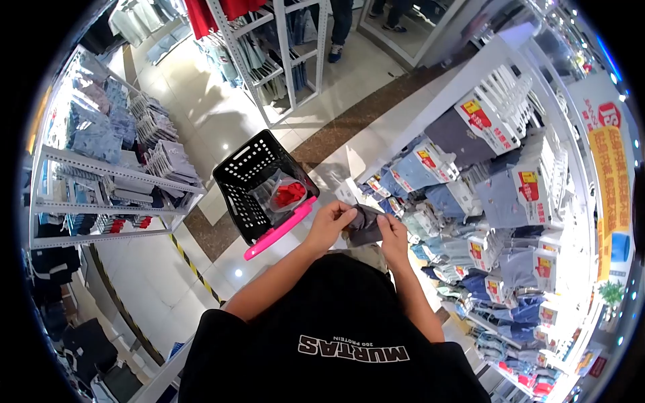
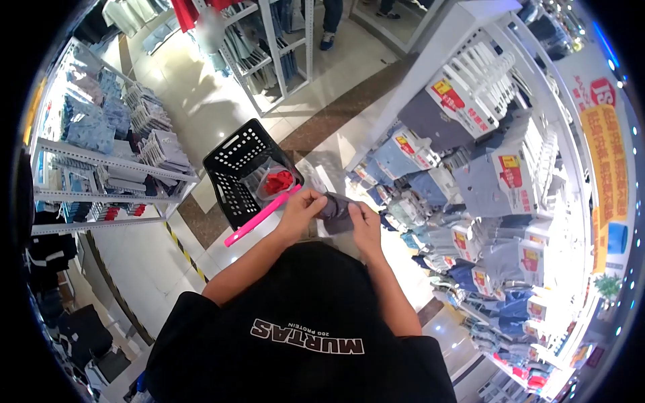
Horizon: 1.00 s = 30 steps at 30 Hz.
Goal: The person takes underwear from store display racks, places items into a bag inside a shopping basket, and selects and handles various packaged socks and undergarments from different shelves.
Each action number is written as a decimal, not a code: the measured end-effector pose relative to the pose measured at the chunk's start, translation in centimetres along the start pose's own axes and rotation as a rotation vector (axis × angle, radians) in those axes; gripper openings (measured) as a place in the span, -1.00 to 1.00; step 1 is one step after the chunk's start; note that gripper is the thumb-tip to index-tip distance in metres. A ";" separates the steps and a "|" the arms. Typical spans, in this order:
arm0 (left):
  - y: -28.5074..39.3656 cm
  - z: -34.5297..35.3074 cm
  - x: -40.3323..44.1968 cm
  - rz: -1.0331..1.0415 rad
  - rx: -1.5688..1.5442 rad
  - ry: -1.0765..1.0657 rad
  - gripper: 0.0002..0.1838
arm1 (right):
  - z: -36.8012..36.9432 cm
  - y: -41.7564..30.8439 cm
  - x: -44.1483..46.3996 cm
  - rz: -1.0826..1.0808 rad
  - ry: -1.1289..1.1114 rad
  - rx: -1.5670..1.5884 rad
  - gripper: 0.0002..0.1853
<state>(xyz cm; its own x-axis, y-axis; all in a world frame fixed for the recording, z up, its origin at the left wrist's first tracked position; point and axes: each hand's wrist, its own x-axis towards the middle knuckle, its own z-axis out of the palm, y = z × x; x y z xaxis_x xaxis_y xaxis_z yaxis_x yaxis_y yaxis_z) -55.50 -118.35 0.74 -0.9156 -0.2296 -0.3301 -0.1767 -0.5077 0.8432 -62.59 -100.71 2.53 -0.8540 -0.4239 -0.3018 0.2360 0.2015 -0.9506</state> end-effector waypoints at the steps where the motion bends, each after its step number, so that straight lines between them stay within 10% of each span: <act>1: 0.2 0.0 -0.1 -0.032 -0.038 -0.002 -0.81 | -0.1 0.7 0.3 0.026 -0.006 0.131 -0.71; 10: -0.3 0.8 0.1 -0.198 -0.183 0.024 -0.81 | -2.0 0.4 -0.6 0.065 -0.242 0.355 -0.49; 15: 0.2 1.6 0.3 -0.286 -0.283 -0.110 -0.79 | -4.5 3.4 -0.6 0.046 0.313 0.100 -0.64; 18: 2.9 3.7 -0.7 -0.380 -0.397 -0.201 -0.75 | -6.2 5.1 -1.4 0.251 0.244 0.420 -0.54; 21: 0.0 2.9 0.4 -0.427 -0.220 -0.325 -0.73 | -6.6 4.7 -2.3 0.174 -0.032 0.618 -0.46; 30: -1.4 -1.5 0.8 -0.124 0.304 -0.143 -0.76 | -14.2 5.6 -5.9 -0.079 0.481 0.646 -0.66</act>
<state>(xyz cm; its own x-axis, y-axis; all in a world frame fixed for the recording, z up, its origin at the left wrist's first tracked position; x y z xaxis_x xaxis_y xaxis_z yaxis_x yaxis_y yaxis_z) -55.43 -119.06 -1.33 -0.9178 -0.0526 -0.3935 -0.3696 -0.2490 0.8952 -62.84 -84.55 -0.03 -0.9505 0.0407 -0.3080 0.2625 -0.4254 -0.8661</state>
